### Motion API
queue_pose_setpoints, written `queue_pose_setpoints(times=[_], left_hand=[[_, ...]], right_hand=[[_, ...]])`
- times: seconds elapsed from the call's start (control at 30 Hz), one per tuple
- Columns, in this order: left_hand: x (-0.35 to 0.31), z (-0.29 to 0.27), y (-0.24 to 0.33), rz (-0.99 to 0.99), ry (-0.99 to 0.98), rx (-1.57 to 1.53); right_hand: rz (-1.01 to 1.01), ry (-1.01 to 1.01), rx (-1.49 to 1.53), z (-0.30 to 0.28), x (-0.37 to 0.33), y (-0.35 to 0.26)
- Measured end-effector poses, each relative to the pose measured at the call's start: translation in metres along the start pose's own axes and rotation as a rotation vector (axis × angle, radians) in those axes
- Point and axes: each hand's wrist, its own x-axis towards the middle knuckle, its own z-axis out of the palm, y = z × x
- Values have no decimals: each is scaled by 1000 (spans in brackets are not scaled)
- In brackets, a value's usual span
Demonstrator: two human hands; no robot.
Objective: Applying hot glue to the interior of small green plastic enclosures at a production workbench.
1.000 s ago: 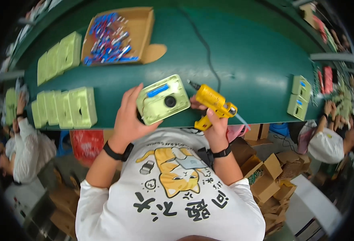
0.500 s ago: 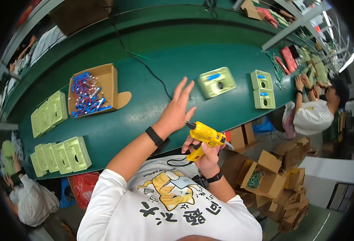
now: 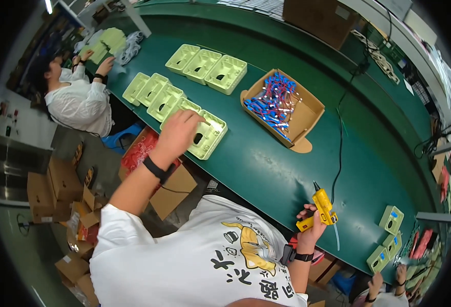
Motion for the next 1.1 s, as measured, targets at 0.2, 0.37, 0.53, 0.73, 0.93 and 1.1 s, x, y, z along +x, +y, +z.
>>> queue_pose_setpoints(times=[0.2,0.37,0.53,0.73,0.93,1.1], left_hand=[[20,2,-63,626,-243,254],[51,-9,-69,818,-382,425],[56,-18,-5,891,-340,230],[48,36,129,920,-321,-65],[70,94,212,860,-263,-280],[116,84,202,586,-291,-514]], right_hand=[[3,-41,-30,-6,10,3],[-44,4,-4,-7,6,9],[-66,10,5,-5,6,10],[-72,2,213,-10,12,9],[-94,68,411,-13,15,14],[-84,49,448,-13,15,16]])
